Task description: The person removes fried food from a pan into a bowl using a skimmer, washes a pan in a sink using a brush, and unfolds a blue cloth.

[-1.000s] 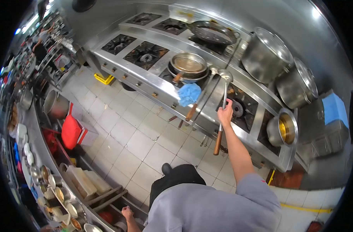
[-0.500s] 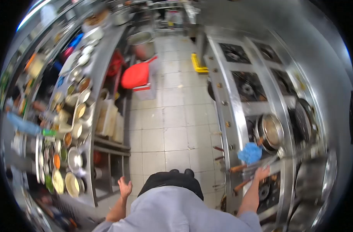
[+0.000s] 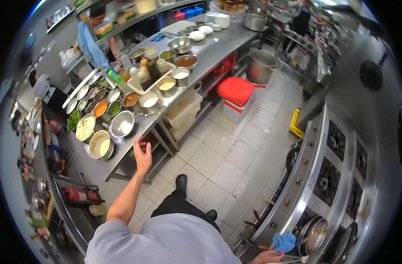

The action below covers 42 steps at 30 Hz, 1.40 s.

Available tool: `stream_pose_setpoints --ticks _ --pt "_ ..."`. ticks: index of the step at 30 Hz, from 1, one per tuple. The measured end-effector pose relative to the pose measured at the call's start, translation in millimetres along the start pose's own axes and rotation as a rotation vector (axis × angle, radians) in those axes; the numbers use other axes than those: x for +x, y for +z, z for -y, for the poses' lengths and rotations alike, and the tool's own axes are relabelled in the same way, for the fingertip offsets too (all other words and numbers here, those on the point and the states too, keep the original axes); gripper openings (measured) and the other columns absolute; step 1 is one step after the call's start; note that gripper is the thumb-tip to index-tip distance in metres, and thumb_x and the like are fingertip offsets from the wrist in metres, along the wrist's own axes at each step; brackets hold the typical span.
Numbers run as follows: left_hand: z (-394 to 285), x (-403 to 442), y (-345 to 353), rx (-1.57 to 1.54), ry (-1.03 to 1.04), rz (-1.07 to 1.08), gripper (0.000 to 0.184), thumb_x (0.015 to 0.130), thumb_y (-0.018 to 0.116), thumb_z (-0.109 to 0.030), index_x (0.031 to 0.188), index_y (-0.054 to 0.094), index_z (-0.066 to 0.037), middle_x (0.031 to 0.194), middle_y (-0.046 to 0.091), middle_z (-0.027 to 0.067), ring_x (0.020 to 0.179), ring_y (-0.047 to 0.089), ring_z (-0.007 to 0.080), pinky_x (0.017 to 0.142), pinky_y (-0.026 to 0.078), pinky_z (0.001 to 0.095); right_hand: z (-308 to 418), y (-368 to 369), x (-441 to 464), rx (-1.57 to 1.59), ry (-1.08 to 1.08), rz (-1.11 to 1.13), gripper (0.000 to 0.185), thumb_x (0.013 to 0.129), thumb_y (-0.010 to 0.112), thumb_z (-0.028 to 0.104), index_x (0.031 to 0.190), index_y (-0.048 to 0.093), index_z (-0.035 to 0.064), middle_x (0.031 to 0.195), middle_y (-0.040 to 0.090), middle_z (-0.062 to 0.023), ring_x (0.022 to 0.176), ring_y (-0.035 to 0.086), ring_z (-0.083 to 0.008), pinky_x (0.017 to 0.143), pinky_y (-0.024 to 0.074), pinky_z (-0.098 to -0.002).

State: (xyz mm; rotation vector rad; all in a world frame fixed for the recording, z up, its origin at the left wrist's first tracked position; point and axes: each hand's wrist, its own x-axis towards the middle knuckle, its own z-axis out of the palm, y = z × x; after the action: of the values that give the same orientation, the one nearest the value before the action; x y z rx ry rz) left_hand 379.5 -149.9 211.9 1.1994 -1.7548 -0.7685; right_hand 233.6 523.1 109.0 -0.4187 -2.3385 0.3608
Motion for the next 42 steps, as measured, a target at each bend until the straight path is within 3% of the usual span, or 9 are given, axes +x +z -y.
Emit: stream_pose_setpoints --ticks 12,20,22,27,34,36,38,40,42 --pt "47.1 365.7 -69.8 -0.382 0.148 -0.385 0.04 0.087 0.063 -0.02 0.12 0.052 -0.001 0.113 0.054 0.0098 0.097 0.054 0.0179 0.078 0.048 0.0291 418.8 72.9 -44.7 0.842 -0.21 0.353 0.046 0.086 0.054 0.001 0.13 0.042 -0.0013 0.11 0.047 -0.0113 0.087 0.045 -0.0171 0.077 0.0401 -0.0287" --pt "7.0 528.9 -135.9 0.024 0.27 -0.514 0.042 0.082 0.064 -0.018 0.117 0.054 0.003 0.113 0.057 0.0223 0.09 0.061 0.0343 0.083 0.047 0.0422 690.2 54.0 -106.1 1.242 -0.495 0.592 0.05 0.082 0.057 -0.002 0.129 0.04 -0.0001 0.111 0.048 -0.0124 0.083 0.049 -0.0145 0.076 0.0435 -0.0272" --pt "13.2 546.8 -155.1 0.199 0.151 -0.187 0.032 0.085 0.058 -0.019 0.105 0.058 0.006 0.097 0.061 0.028 0.088 0.06 0.0425 0.08 0.046 0.0461 737.6 41.0 -123.3 1.325 -0.538 0.697 0.05 0.083 0.058 -0.002 0.13 0.04 0.0012 0.112 0.049 -0.0114 0.084 0.049 -0.0134 0.075 0.0436 -0.0256" --pt "-9.9 543.3 -198.0 0.299 0.322 -0.421 0.04 0.094 0.045 -0.034 0.075 0.055 -0.001 0.08 0.06 0.028 0.081 0.056 0.0496 0.069 0.042 0.0549 843.5 -1.3 -159.4 1.496 -0.729 0.968 0.049 0.084 0.058 -0.002 0.129 0.04 0.0024 0.11 0.049 -0.0086 0.086 0.05 -0.011 0.075 0.0447 -0.0236" --pt "-76.2 519.0 -265.6 0.051 0.427 -0.262 0.053 0.095 0.048 -0.045 0.073 0.056 0.003 0.056 0.048 0.004 0.054 0.049 0.0155 0.051 0.04 0.0348 1031.3 -100.0 -220.8 1.773 -0.839 1.518 0.041 0.091 0.059 0.014 0.126 0.041 0.0031 0.104 0.054 -0.0046 0.089 0.053 -0.009 0.074 0.0475 -0.0236" --pt "-99.3 499.4 -274.1 -0.337 0.223 0.361 0.046 0.097 0.045 -0.045 0.094 0.059 -0.002 0.07 0.054 -0.0007 0.059 0.049 0.0086 0.052 0.041 0.025 1070.3 -145.1 -239.5 1.798 -0.579 1.935 0.042 0.089 0.06 0.015 0.124 0.043 0.0003 0.104 0.057 -0.0085 0.092 0.056 -0.0148 0.08 0.0488 -0.0295" --pt "-87.9 511.3 -276.7 -0.331 0.143 0.393 0.047 0.098 0.04 -0.047 0.108 0.057 -0.004 0.086 0.058 0.0025 0.071 0.057 0.0147 0.063 0.049 0.0284 1105.1 -164.9 -281.9 2.158 -0.79 1.642 0.051 0.09 0.059 0.021 0.132 0.035 0.0025 0.111 0.057 -0.0106 0.099 0.056 -0.0192 0.087 0.0467 -0.0305" --pt "-59.9 513.5 -262.7 1.087 0.572 -0.213 0.039 0.098 0.043 -0.039 0.106 0.054 -0.002 0.097 0.056 0.0076 0.081 0.058 0.0188 0.071 0.049 0.0337 1127.3 -175.0 -312.9 2.356 -0.984 1.779 0.06 0.092 0.055 0.026 0.138 0.026 0.0002 0.12 0.053 -0.0158 0.109 0.052 -0.0249 0.095 0.0419 -0.0328" --pt "-33.6 500.1 -242.3 0.689 0.521 -0.193 0.038 0.097 0.043 -0.036 0.113 0.052 -0.003 0.101 0.057 0.0088 0.085 0.058 0.0208 0.075 0.048 0.0362 1126.0 -200.3 -348.5 2.489 -0.844 1.321 0.058 0.094 0.049 0.029 0.137 0.028 -0.0044 0.123 0.051 -0.0205 0.113 0.049 -0.0267 0.1 0.0381 -0.0348"
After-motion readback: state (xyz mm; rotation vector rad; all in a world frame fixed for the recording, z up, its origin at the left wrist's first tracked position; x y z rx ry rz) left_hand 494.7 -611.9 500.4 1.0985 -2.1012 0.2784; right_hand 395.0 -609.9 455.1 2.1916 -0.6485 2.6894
